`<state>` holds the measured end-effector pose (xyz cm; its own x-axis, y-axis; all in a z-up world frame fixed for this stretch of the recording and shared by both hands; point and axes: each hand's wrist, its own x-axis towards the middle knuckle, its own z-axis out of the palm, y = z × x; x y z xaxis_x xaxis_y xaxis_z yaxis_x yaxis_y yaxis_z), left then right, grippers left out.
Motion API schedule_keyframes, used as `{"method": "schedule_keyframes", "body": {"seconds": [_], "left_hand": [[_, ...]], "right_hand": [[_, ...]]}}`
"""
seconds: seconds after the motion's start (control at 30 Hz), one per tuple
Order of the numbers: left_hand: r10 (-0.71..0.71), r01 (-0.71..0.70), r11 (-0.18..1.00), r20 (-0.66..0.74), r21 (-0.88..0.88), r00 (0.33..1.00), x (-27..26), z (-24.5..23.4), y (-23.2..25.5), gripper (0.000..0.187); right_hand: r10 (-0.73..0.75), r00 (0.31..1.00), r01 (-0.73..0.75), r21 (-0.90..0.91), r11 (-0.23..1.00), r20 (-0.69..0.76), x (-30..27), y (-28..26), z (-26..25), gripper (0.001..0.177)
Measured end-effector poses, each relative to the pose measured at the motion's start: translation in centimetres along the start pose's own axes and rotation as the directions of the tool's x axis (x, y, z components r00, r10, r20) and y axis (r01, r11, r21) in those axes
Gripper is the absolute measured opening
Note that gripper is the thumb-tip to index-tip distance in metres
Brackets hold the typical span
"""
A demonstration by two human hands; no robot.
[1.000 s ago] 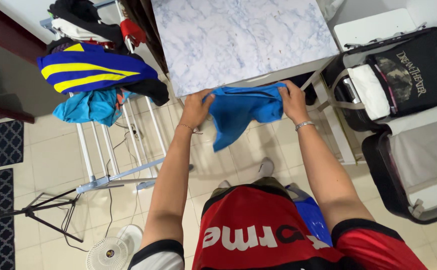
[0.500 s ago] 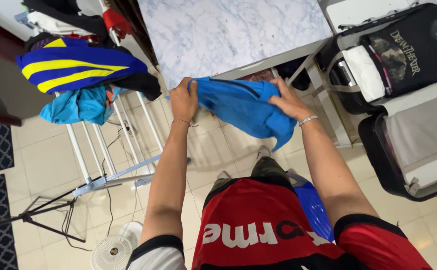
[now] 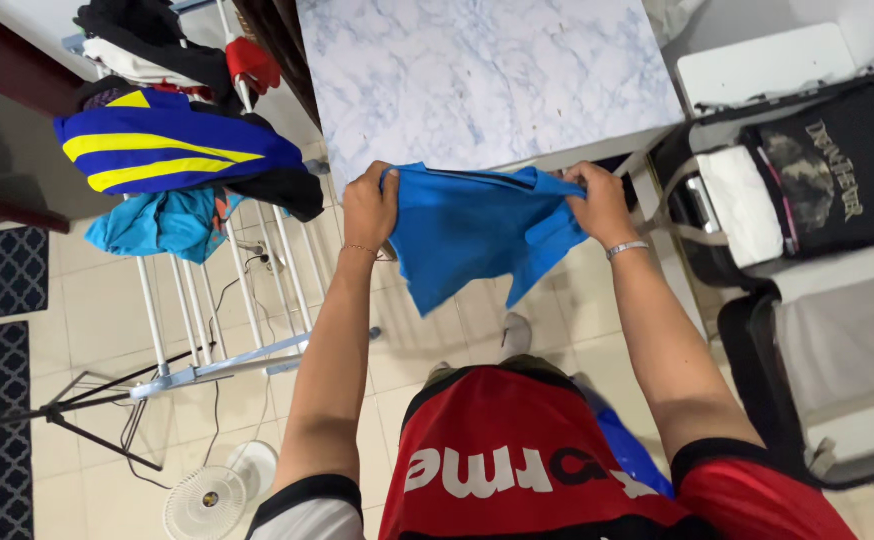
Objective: The person folds blue and black t-shirts on a table and places them into an open suitcase.
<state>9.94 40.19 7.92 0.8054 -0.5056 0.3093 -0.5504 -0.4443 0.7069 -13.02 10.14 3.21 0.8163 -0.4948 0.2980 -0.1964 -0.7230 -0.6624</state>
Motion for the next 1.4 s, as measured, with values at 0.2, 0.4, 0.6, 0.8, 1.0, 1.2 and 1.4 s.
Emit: {"method": "schedule_keyframes", "body": {"seconds": [0.2, 0.4, 0.6, 0.8, 1.0, 1.2, 1.4], "left_hand": [[0.016, -0.016, 1.000, 0.035, 0.008, 0.999, 2.1, 2.3, -0.7, 0.022], [-0.018, 0.035, 0.996, 0.209, -0.077, 0.978, 3.6, 4.1, -1.3, 0.024], [-0.161, 0.150, 0.975, 0.064, 0.162, 0.985, 3.8, 7.0, -0.1, 0.019], [-0.113, 0.108, 0.990, 0.055, 0.094, 0.992, 5.3, 7.4, 2.5, 0.024], [-0.005, 0.010, 0.993, -0.045, 0.119, 0.999, 7.2, 7.1, 3.3, 0.019], [0.033, 0.007, 0.973, -0.167, 0.232, 0.985, 9.3, 8.7, 0.8, 0.016], [0.042, 0.028, 0.961, -0.245, 0.275, 0.969, 13.8, 10.1, -1.8, 0.016]], "right_hand": [[0.199, 0.971, -0.223, 0.206, 0.953, 0.130, 3.6, 3.8, -2.9, 0.013], [0.087, 0.995, -0.081, 0.115, 0.990, -0.042, 7.1, 8.1, -5.1, 0.012], [0.049, 0.994, -0.036, 0.125, 0.992, -0.099, 8.5, 10.6, -5.3, 0.011], [-0.209, 0.931, 0.109, -0.321, 0.941, -0.298, 9.9, 10.8, -6.9, 0.009], [0.276, 0.947, -0.297, -0.121, 0.947, -0.165, 12.5, 9.7, -7.3, 0.014], [0.561, 0.827, -0.474, 0.514, 0.715, -0.018, 15.4, 9.5, -4.0, 0.019], [0.552, 0.830, -0.413, 0.579, 0.703, -0.079, 19.7, 9.9, -1.6, 0.017]]}}
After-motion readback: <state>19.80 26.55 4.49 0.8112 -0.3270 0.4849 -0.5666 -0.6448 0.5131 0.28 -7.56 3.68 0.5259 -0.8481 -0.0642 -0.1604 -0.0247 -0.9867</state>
